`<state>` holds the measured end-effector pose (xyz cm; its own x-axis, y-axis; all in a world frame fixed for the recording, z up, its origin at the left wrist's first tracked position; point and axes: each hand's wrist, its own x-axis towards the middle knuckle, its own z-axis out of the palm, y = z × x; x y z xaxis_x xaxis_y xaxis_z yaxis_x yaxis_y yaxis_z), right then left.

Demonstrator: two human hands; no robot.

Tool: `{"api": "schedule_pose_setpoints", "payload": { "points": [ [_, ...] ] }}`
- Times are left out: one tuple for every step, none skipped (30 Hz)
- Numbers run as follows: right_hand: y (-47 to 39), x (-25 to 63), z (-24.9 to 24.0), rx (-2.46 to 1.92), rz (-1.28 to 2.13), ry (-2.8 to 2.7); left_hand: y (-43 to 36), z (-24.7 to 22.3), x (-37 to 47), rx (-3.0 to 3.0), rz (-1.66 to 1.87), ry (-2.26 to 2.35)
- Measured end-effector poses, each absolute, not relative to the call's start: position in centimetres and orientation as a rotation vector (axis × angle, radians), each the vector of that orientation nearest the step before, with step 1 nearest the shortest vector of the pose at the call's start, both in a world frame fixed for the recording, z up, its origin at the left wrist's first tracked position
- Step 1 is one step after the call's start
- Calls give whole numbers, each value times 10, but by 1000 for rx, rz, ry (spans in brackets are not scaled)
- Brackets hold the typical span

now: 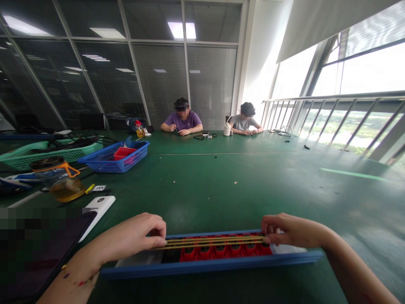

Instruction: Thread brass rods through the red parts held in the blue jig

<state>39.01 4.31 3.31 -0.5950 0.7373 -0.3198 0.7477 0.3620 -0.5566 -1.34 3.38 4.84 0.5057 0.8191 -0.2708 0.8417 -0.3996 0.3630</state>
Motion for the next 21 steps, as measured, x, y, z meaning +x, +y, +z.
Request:
{"api": "schedule_pose_setpoints", "payload": {
  "points": [
    [43,390,33,1408,-1073,2576,34,49,-14,2302,-65,1367],
    [44,391,33,1410,-1077,2572,33,50,-14,2304,-63,1369],
    [44,391,32,1413,-1080,2570,33,51,-14,2304,-60,1371],
    [44,391,32,1416,-1079,2568,33,52,-14,2304,-51,1376],
    [44,392,32,1419,-1075,2567,33,53,-14,2305,-38,1384],
    [44,392,32,1421,-1070,2567,33,55,-14,2307,-22,1392],
    [44,392,31,1423,-1063,2569,33,56,-14,2312,-5,1400],
    [44,392,31,1422,-1057,2571,33,57,-14,2316,9,1408],
    [44,392,31,1420,-1053,2574,33,59,-14,2320,20,1415],
    [44,392,31,1417,-1052,2576,32,60,-14,2321,28,1421],
    [44,392,32,1415,-1052,2578,32,61,-15,2321,37,1423],
    [44,392,32,1414,-1054,2578,32,63,-15,2320,49,1428],
    [44,391,32,1416,-1058,2576,31,64,-16,2318,66,1436],
    [44,391,32,1415,-1066,2574,31,66,-17,2318,87,1446],
    [44,391,32,1414,-1074,2571,30,68,-18,2321,109,1458],
    [44,391,32,1409,-1082,2571,30,70,-19,2330,132,1471],
    [44,391,32,1403,-1090,2573,29,71,-20,2347,158,1487],
    [44,391,32,1397,-1095,2577,29,73,-21,2369,182,1504],
    [44,392,32,1393,-1096,2582,29,74,-22,2395,204,1520],
    [45,393,31,1392,-1093,2585,29,74,-24,2422,220,1536],
    [45,393,31,1394,-1086,2589,29,74,-25,2447,233,1555]
  ]
}}
